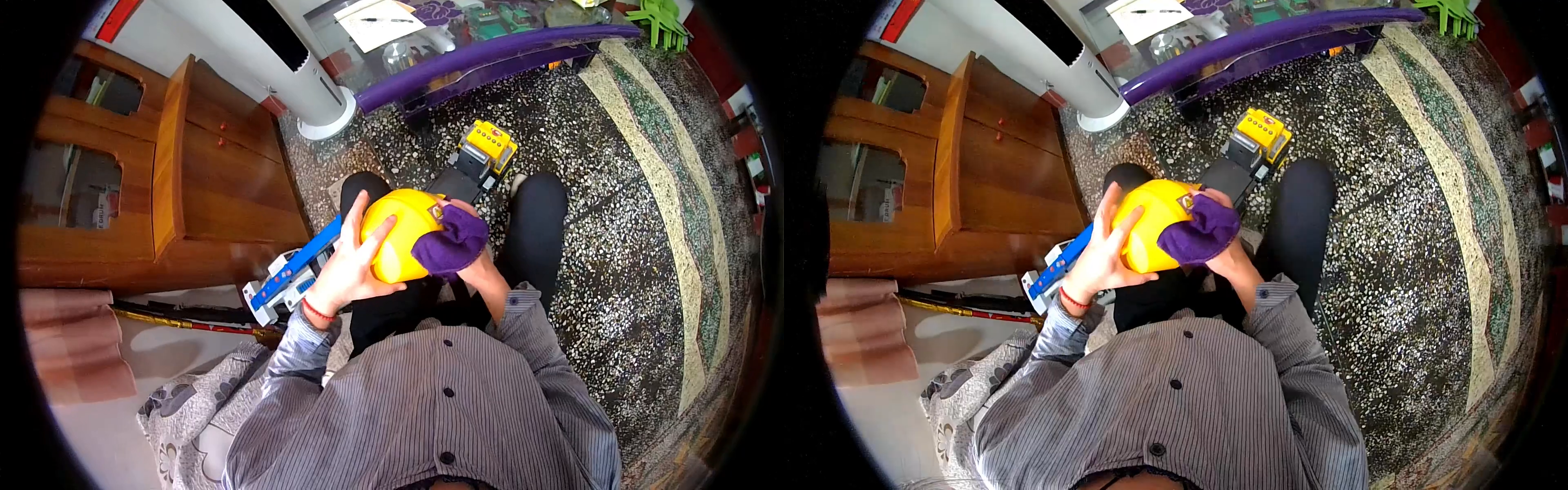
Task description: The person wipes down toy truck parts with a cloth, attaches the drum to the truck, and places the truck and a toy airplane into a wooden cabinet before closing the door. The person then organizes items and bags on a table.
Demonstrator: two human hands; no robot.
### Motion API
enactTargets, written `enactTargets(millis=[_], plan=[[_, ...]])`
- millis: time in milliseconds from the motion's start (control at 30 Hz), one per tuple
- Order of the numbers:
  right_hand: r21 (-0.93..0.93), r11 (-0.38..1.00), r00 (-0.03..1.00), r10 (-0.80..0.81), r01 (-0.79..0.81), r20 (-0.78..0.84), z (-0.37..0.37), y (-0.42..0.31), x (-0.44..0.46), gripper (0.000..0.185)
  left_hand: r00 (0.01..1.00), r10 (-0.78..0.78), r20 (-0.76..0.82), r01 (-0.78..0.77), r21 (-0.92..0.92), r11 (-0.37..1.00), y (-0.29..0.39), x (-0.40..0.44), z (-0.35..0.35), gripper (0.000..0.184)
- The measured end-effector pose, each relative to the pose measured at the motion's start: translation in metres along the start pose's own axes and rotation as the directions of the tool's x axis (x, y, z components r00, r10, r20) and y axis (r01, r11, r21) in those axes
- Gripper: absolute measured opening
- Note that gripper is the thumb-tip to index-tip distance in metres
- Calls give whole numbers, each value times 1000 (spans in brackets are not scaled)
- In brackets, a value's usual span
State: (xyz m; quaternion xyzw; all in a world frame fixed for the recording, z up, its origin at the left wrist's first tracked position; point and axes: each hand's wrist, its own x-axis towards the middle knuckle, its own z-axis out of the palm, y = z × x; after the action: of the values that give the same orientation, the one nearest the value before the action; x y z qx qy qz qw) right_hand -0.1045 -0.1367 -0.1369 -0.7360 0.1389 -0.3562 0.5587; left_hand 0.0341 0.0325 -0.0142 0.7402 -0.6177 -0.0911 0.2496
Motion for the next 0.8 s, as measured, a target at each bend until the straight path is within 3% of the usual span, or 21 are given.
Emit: enactTargets(millis=[67,100,133,200,233,333,367,400,467,500,600,633,700,733,800], plan=[[6,998,998,67,-67,20,-14,-16,6,56,994,-114,-6,114,49,992,11,0,8,112],[179,974,990,134,-138,33,-17,-23,4,55,985,-171,-12,170,-81,982,13,-5,18,113],[18,1000,999,7,-8,52,-22,-32,8,55,980,-199,-22,188,-237,953,17,-7,24,113],[-280,923,961,-229,264,152,-32,-43,19,56,973,-212,-90,184,-250,951,20,-7,35,111],[-200,962,983,-177,184,55,-27,-33,16,47,972,-215,-95,189,-229,955,22,-8,36,110],[-208,978,1000,-11,17,28,-21,-32,21,45,972,-211,-102,193,-166,967,28,-5,37,106],[-359,932,998,-22,42,61,-26,-36,27,38,974,-205,-97,190,-143,971,30,-5,40,104],[-456,888,991,108,-61,77,-28,-45,36,33,977,-194,-91,184,-115,976,31,-3,42,103],[-154,914,923,384,-376,21,-30,-29,33,34,973,-196,-117,182,-124,975,36,1,48,101],[-188,904,908,406,-384,99,-34,-28,33,41,971,-205,-127,184,-158,970,35,1,47,100],[109,962,968,252,-251,9,-26,-41,13,55,969,-201,-144,170,-201,965,32,1,44,99],[-332,937,991,-72,107,116,-31,-32,7,67,969,-200,-145,165,-224,960,31,0,44,97],[-436,891,989,-82,129,127,-34,-35,6,53,972,-187,-144,149,-240,959,29,-1,43,101],[-450,872,981,-177,193,78,-34,-49,9,46,973,-182,-142,144,-246,959,29,-1,43,103],[-343,937,998,60,-63,-20,-32,-42,11,38,975,-173,-136,136,-249,959,27,-2,42,103]])
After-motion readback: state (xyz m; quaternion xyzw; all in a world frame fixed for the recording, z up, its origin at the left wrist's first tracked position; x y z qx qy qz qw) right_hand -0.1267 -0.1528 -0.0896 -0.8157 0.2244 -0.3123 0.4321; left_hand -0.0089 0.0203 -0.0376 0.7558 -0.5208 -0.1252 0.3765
